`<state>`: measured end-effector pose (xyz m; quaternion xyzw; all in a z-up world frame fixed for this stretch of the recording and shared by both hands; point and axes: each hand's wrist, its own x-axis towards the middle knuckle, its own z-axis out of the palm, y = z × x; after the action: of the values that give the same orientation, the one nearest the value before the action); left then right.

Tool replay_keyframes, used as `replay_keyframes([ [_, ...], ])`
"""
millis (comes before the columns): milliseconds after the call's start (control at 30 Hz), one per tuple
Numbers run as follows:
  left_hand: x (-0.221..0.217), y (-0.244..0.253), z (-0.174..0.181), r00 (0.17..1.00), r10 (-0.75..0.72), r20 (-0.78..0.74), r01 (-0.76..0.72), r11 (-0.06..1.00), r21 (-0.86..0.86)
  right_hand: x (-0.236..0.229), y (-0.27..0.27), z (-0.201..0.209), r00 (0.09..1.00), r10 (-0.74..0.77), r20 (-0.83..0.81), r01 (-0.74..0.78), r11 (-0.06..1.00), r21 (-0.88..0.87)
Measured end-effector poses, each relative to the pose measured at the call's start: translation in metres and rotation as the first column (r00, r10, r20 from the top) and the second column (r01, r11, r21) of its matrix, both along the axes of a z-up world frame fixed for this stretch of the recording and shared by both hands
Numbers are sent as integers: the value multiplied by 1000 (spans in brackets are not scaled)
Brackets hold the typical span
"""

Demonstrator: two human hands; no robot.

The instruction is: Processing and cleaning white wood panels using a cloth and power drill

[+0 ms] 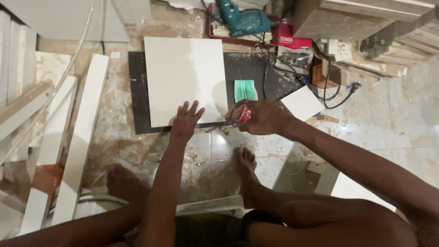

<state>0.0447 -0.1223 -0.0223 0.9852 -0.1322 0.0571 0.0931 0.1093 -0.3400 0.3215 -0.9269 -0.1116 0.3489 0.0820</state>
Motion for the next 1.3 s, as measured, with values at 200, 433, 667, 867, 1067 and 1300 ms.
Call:
replay_keyframes([
  [200,4,1,-5,999,-22,35,20,997,72,6,0,22,1000,-4,-14,4,1000,20],
  [433,5,5,0,999,-36,9,37,999,-5,1,3,75,999,34,20,-35,997,67],
  [667,3,7,-3,996,-66,65,65,998,7,2,8,93,992,-105,71,101,993,56],
  [867,3,7,5,996,-71,53,71,997,4,-1,-1,67,992,-76,105,64,992,113],
  [1067,4,6,3,998,-60,20,61,998,-17,6,-8,49,993,-53,105,38,989,145],
  [1300,2,5,12,999,-41,-13,40,998,-41,8,-4,47,992,-28,122,12,992,128],
])
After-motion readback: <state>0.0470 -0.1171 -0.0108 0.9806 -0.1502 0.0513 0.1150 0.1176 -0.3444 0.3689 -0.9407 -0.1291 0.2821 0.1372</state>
